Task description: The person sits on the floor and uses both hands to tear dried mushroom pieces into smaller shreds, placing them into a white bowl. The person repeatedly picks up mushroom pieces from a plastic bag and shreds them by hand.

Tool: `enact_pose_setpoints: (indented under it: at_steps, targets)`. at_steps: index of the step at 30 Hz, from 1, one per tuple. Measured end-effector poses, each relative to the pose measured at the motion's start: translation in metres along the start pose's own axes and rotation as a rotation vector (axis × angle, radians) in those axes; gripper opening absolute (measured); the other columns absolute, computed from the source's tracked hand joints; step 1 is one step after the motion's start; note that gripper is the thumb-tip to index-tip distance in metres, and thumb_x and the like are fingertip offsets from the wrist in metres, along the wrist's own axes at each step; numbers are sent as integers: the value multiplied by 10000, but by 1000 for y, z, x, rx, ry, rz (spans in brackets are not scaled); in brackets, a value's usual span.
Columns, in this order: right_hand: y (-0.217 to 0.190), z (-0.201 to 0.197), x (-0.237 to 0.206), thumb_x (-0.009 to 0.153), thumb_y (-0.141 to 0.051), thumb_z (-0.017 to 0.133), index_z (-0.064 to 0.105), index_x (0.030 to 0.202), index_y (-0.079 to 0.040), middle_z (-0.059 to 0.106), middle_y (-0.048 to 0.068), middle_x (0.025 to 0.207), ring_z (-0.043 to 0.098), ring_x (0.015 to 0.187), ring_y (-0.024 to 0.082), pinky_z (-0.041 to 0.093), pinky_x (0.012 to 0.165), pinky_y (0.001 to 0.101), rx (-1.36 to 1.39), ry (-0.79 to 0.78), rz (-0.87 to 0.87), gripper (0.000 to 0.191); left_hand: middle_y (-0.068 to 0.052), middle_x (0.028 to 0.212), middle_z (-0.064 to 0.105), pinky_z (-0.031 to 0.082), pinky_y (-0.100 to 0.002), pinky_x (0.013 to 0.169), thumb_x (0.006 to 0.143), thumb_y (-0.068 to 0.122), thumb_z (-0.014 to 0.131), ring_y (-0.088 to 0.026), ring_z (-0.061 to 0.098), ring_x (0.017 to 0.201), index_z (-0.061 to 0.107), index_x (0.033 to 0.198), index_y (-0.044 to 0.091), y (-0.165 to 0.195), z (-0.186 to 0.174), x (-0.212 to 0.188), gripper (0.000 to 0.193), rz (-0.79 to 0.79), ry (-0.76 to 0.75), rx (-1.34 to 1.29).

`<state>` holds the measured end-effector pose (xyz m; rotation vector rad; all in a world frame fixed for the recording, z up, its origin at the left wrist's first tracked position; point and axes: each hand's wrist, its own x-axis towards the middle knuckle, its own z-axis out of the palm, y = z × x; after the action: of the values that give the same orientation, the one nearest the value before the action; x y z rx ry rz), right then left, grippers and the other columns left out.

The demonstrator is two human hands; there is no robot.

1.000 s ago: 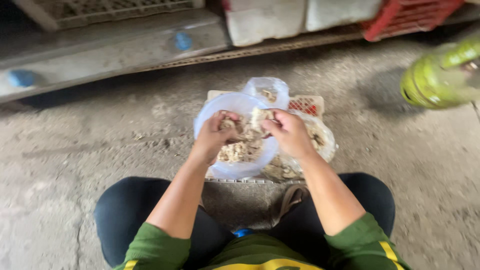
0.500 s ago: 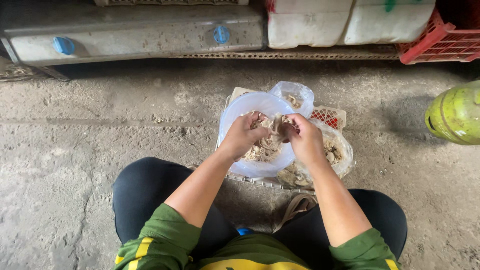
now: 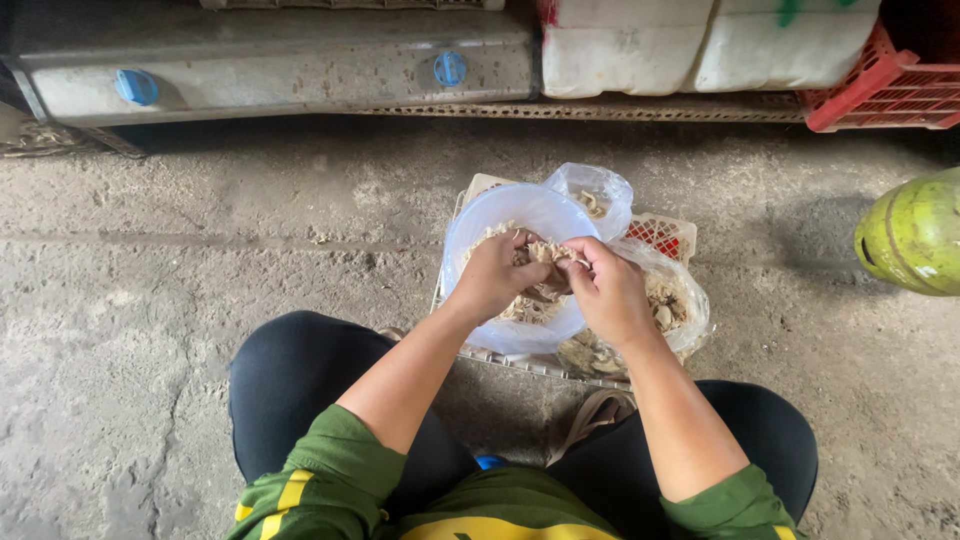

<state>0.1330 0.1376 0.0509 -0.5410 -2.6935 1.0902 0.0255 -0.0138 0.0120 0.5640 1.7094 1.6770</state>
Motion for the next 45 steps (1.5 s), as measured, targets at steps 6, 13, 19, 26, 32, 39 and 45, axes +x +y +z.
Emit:
enact_pose_setpoints:
  at_steps: [6,13,19,26,32,39,45]
  targets:
    - [9,-1,12,977,-182,659,683,1136,-80,756,65,946,725,813,185,564,725,355,-42,10,77,190,-112,979,770,571,-282,758,869,95,717,-147,718,833,691,1145,-9,3,-1,0,296,13,24,145]
    - [4,-5,6,950,-252,719,721,1081,-101,778,35,953,726,823,160,584,742,339,105,-153,152,199,-124,960,755,586,-275,741,855,62,734,-152,718,827,633,1206,-12,4,-4,4,372,-28,10,16]
    - [-2,0,-1,886,-121,718,732,1139,-60,774,78,902,737,753,132,561,670,293,-1,18,-72,260,-74,952,696,647,-300,659,855,33,705,-124,722,830,587,1152,2,9,0,-1,321,-52,-10,-201]
    - [15,10,1,874,-102,708,712,1018,-48,685,27,751,598,623,112,462,562,276,151,9,-13,153,-110,869,734,582,-298,650,879,22,709,-165,710,773,670,1050,-32,3,4,-3,184,52,92,132]
    - [16,-1,3,892,-121,731,722,1016,-65,654,-11,726,546,620,58,414,551,243,217,6,20,137,-110,940,721,655,-298,654,882,18,675,-169,739,837,607,1105,-13,-2,-3,9,236,-4,-23,-322]
    - [13,1,2,943,-127,686,700,1008,-82,678,-11,777,580,640,57,459,575,234,356,-35,76,81,-115,912,744,641,-290,581,903,39,654,-163,746,748,654,1122,-40,5,-2,5,233,-87,-10,-115]
    - [15,-6,8,963,-170,718,702,1013,-93,713,-18,859,643,716,66,518,634,240,329,-29,29,93,-108,881,744,611,-293,537,885,43,654,-164,712,698,678,1133,-37,1,-4,7,262,-67,9,-149]
